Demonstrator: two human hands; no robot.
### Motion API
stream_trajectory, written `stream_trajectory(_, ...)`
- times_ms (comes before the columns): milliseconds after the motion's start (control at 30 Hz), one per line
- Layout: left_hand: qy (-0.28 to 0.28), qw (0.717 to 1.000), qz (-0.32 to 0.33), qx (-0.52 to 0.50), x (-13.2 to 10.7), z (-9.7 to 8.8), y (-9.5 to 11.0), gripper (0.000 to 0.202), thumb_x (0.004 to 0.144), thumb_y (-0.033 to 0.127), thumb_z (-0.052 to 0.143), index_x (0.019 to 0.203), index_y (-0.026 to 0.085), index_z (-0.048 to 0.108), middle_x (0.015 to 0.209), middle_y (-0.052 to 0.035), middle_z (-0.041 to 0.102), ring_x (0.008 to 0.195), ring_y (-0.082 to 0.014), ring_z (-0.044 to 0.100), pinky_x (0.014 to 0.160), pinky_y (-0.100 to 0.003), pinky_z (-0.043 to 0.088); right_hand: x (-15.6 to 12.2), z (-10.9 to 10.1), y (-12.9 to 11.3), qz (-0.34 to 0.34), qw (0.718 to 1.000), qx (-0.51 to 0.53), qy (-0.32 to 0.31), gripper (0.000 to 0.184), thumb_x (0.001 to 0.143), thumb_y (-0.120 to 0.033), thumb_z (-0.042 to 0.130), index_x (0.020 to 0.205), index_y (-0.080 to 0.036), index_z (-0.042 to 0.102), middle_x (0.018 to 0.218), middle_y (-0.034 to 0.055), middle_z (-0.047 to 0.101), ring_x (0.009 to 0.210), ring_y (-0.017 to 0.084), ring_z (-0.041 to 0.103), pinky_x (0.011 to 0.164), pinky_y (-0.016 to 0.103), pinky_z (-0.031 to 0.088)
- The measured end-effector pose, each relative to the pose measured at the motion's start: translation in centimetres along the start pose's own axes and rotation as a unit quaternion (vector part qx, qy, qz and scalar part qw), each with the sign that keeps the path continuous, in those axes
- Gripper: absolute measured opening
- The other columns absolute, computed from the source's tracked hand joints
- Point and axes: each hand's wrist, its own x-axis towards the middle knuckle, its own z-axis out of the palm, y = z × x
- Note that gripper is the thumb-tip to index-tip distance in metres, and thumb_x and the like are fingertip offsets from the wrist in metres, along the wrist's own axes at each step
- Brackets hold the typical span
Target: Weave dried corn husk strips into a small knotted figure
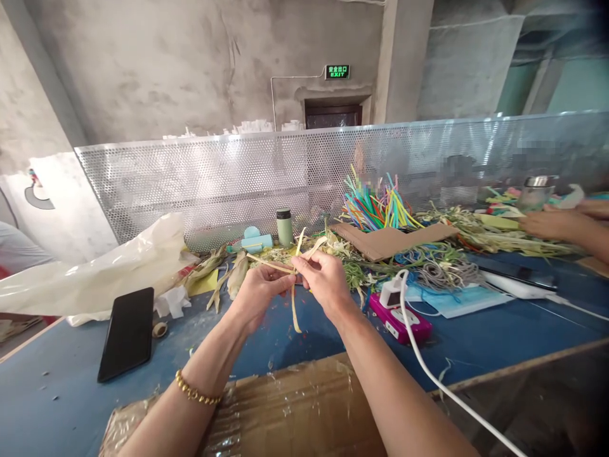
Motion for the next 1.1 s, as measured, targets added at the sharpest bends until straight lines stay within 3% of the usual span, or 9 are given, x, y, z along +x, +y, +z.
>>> stream_trajectory(267, 0.058, 0.998, -0.001, 0.001, -0.2, 0.56, -0.52, 0.017, 0.069, 0.029, 0.08, 0.069, 0.013, 0.075, 0.061, -0.0018, 0.064, 0.059, -0.0115, 0.05, 0.062, -0.027, 0.039, -0.09, 0.2, -0.24, -0.003, 0.999, 0.001, 0.044, 0.026, 0.078, -0.04, 0.065, 0.063, -0.019, 0.058, 0.049, -0.0041, 0.05, 0.046, 0.011, 0.042, 0.047, 0.025, 0.034)
stream_trajectory(433, 0.054, 0.997, 0.025, 0.041, -0.34, 0.75, -0.18, 0.017, 0.07, 0.03, 0.078, 0.068, 0.014, 0.077, 0.061, -0.0015, 0.064, 0.061, -0.0123, 0.05, 0.062, -0.028, 0.037, -0.02, 0.56, 0.19, 0.014, 0.997, 0.052, 0.06, 0.024, 0.073, -0.039, 0.066, 0.062, -0.02, 0.056, 0.05, -0.0047, 0.05, 0.046, 0.01, 0.041, 0.045, 0.024, 0.033)
stream_trajectory(600, 0.057, 0.997, 0.031, 0.035, -0.27, 0.59, -0.03, 0.015, 0.067, 0.029, 0.08, 0.066, 0.014, 0.076, 0.062, -0.0024, 0.066, 0.059, -0.0118, 0.049, 0.06, -0.027, 0.037, -0.12, 0.64, 0.16, 0.055, 0.994, 0.092, 0.019, 0.025, 0.073, -0.042, 0.067, 0.065, -0.019, 0.058, 0.048, -0.0056, 0.048, 0.044, 0.009, 0.039, 0.044, 0.023, 0.027)
stream_trajectory(767, 0.102, 0.992, 0.044, 0.055, -0.06, 0.48, -0.32, 0.015, 0.067, 0.029, 0.081, 0.068, 0.015, 0.076, 0.06, -0.0005, 0.064, 0.057, -0.0118, 0.049, 0.058, -0.026, 0.038, 0.04, 0.22, 0.16, 0.079, 0.994, 0.068, -0.014, 0.03, 0.075, -0.048, 0.066, 0.068, -0.019, 0.059, 0.044, -0.0063, 0.044, 0.043, 0.01, 0.036, 0.043, 0.024, 0.023)
stream_trajectory(933, 0.108, 0.987, 0.064, 0.102, 0.03, 0.43, -0.54, 0.015, 0.07, 0.03, 0.078, 0.07, 0.015, 0.074, 0.066, -0.0011, 0.065, 0.062, -0.0129, 0.053, 0.061, -0.026, 0.039, 0.19, 0.06, 0.17, 0.046, 0.998, 0.049, 0.016, 0.028, 0.074, -0.043, 0.067, 0.062, -0.02, 0.055, 0.048, -0.0059, 0.046, 0.047, 0.01, 0.038, 0.047, 0.026, 0.028)
stream_trajectory(1100, 0.124, 0.983, 0.053, 0.127, -0.04, 0.44, -0.46, 0.015, 0.072, 0.029, 0.075, 0.076, 0.015, 0.074, 0.059, 0.002, 0.06, 0.055, -0.0101, 0.047, 0.053, -0.024, 0.032, 0.02, 0.04, 0.06, 0.021, 0.999, 0.023, 0.013, 0.026, 0.077, -0.04, 0.065, 0.063, -0.021, 0.055, 0.049, -0.0057, 0.046, 0.048, 0.011, 0.039, 0.05, 0.026, 0.03)
